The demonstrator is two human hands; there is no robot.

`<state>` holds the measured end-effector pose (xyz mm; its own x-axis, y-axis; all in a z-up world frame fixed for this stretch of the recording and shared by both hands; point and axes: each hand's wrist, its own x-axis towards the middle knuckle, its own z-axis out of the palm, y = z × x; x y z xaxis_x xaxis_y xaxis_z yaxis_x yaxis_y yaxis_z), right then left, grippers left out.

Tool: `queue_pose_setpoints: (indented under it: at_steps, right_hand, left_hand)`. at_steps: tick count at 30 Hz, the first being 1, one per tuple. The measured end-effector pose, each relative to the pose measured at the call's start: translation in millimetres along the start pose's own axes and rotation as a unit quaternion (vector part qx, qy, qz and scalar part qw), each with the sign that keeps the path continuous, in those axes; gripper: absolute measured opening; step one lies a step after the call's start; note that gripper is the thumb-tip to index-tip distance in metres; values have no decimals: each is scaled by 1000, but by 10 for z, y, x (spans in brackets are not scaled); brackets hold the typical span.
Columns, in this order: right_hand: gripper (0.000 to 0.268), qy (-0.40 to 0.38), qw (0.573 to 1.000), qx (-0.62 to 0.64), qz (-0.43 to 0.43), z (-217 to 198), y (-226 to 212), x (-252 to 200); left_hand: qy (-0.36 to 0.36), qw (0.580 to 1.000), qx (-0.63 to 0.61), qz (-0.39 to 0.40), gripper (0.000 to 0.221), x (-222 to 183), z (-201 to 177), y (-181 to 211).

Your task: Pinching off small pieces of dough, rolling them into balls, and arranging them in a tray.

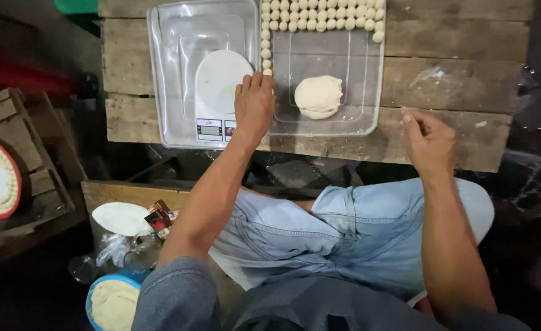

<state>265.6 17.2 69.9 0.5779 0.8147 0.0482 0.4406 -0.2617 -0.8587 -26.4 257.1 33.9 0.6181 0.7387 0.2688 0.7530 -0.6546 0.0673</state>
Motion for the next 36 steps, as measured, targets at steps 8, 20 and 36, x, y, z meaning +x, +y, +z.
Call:
queue_pose_setpoints:
  at_steps: [8, 20, 36]
  right_hand:
    - [19, -12, 999, 31, 4, -41, -44, -25]
    - [20, -42, 999, 14, 30, -14, 57, 25]
    - [32, -83, 973, -107, -189, 288, -388, -74]
  left_hand:
    - [8, 994, -73, -84, 44, 40, -315, 75]
    - [28, 998, -22, -55, 43, 30, -291, 41]
    - [10, 995, -47, -82, 22, -173, -221, 486]
